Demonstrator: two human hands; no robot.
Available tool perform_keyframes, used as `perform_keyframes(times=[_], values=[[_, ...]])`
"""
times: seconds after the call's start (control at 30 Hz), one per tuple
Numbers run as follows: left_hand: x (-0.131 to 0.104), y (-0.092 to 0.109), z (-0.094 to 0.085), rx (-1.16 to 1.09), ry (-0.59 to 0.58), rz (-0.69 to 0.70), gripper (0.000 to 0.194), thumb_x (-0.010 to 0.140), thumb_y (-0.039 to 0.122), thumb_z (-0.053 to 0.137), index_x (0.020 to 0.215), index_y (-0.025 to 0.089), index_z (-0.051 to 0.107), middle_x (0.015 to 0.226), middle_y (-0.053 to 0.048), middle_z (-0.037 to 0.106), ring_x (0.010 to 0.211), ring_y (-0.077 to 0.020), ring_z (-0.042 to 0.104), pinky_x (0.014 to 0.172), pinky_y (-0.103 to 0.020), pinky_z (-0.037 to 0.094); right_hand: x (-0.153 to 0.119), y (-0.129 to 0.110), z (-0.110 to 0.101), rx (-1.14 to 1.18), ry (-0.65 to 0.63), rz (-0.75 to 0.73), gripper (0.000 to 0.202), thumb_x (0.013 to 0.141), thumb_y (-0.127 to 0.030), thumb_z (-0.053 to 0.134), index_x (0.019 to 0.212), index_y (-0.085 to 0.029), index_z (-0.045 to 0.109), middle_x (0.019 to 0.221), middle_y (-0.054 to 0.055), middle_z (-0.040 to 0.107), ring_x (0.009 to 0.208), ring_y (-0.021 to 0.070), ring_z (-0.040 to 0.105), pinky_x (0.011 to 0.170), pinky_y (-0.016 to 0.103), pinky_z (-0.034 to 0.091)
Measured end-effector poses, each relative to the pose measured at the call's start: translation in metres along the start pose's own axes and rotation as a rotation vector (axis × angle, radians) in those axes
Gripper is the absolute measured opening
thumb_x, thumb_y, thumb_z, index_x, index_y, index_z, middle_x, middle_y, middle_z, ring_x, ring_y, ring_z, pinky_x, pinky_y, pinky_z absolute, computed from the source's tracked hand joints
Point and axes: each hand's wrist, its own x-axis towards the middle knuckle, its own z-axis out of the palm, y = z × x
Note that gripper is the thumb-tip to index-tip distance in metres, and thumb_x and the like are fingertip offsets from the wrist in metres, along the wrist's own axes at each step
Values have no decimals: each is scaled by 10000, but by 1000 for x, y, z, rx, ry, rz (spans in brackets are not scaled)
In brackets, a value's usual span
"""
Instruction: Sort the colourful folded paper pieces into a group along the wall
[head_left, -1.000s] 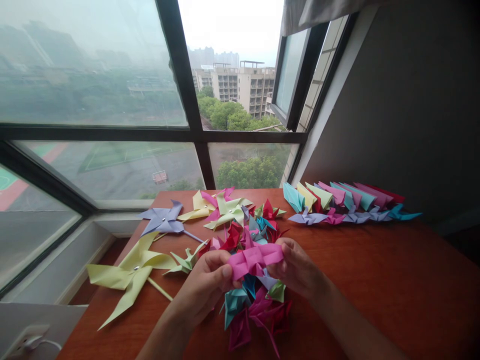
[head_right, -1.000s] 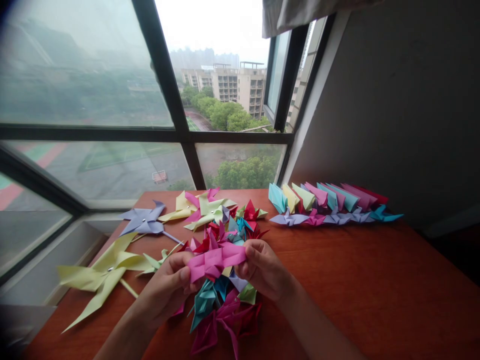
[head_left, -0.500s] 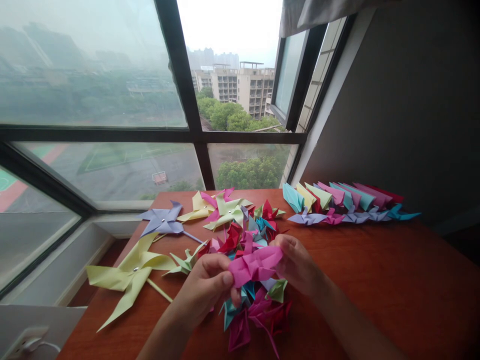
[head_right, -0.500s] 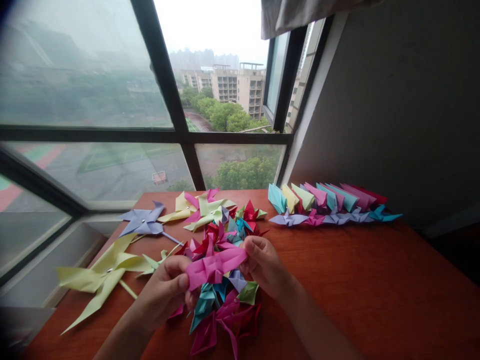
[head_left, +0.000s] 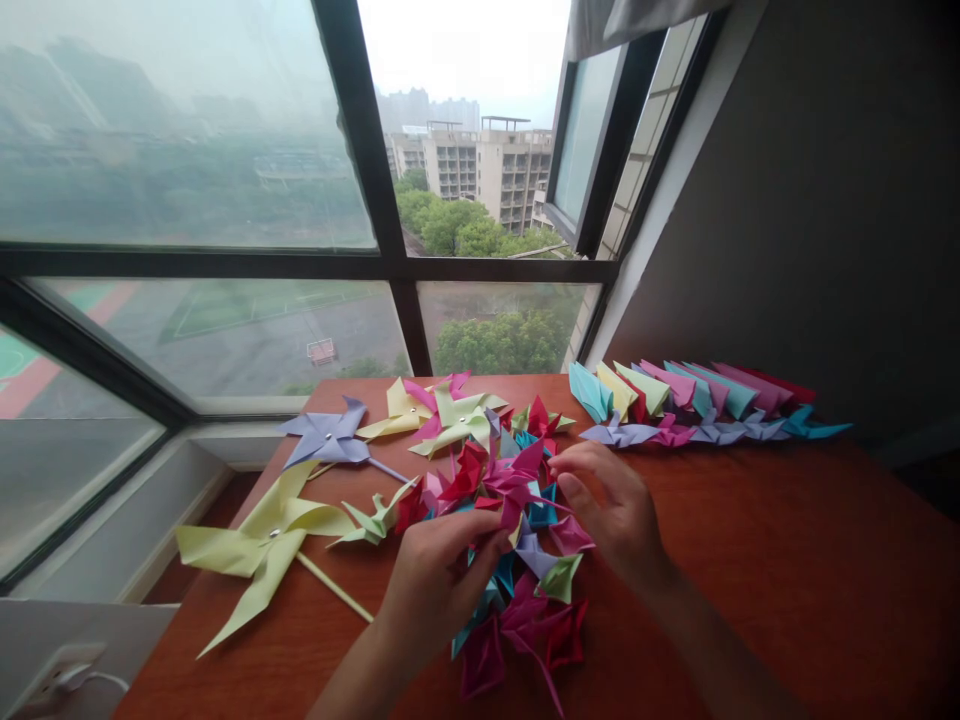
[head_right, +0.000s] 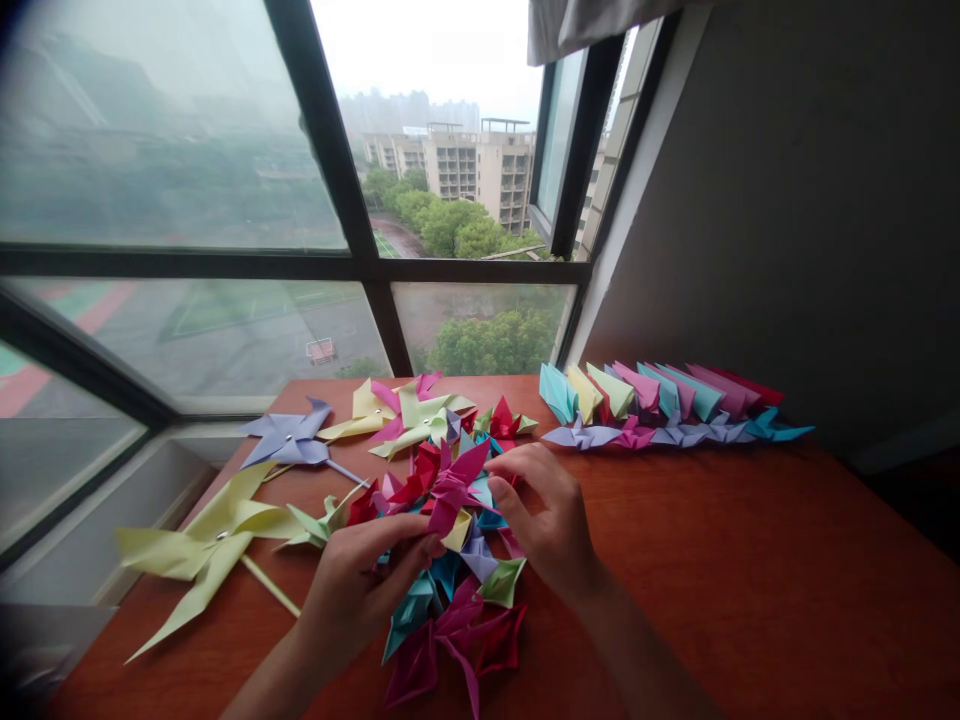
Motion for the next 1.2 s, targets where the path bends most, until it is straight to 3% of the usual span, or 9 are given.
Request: perform_keyframes(times=[0.13, 0.3, 0.57, 0.83, 0.9, 1.0, 1.2], values=[[-4, -4, 7, 133, 12, 140, 107, 884, 130, 652, 929, 191, 728, 723, -40, 782, 589, -159, 705, 570, -215, 487, -1, -7, 0, -21, -63, -131, 123, 903, -243, 666, 1016, -207, 697, 927, 58, 679, 886, 206, 632, 786, 338, 510], [-5, -5, 8, 190, -14, 110, 153, 859, 149, 698, 968, 231, 767, 745, -50, 795, 606, -184, 717, 610, -244, 493, -2, -11, 2, -92, -45, -235, 122, 892, -150, 649, 984, -218, 692, 866, 55, 703, 812, 195, 637, 739, 333, 519], [-4, -5, 9, 136, -11, 59, 187, 860, 152, 695, 986, 250, 793, 789, -68, 811, 639, -202, 734, 639, -255, 497, -3, -10, 3, -179, -7, -276, 122, 902, -90, 615, 871, -207, 627, 758, 33, 652, 736, 171, 592, 689, 307, 479], [-5, -6, 11, 153, -15, 57, 169, 868, 161, 685, 979, 236, 788, 775, -65, 808, 628, -203, 728, 622, -258, 496, -4, -4, 7, -216, -3, -212, 97, 944, -178, 595, 858, -214, 623, 757, 27, 639, 735, 168, 593, 691, 298, 480], [-4, -6, 10, 131, 16, 24, 152, 859, 168, 699, 957, 239, 790, 784, -61, 809, 608, -195, 713, 605, -254, 492, -5, -4, 5, -188, -14, -178, 49, 946, -232, 604, 919, -214, 641, 820, 45, 666, 788, 184, 620, 727, 311, 500], [-2, -4, 8, 61, 68, -69, 118, 850, 175, 702, 912, 230, 786, 762, -46, 803, 569, -177, 684, 573, -243, 485, -6, -4, 2, -143, -25, -137, 135, 950, -315, 581, 995, -204, 644, 904, 73, 674, 845, 210, 633, 750, 336, 509], [2, 1, -1, -192, 91, -311, 101, 877, 251, 688, 855, 185, 761, 668, -30, 757, 571, -169, 669, 564, -228, 504, -6, -3, 2, -122, -55, -139, 142, 935, -322, 586, 993, -201, 634, 868, 69, 661, 799, 204, 620, 706, 327, 501]])
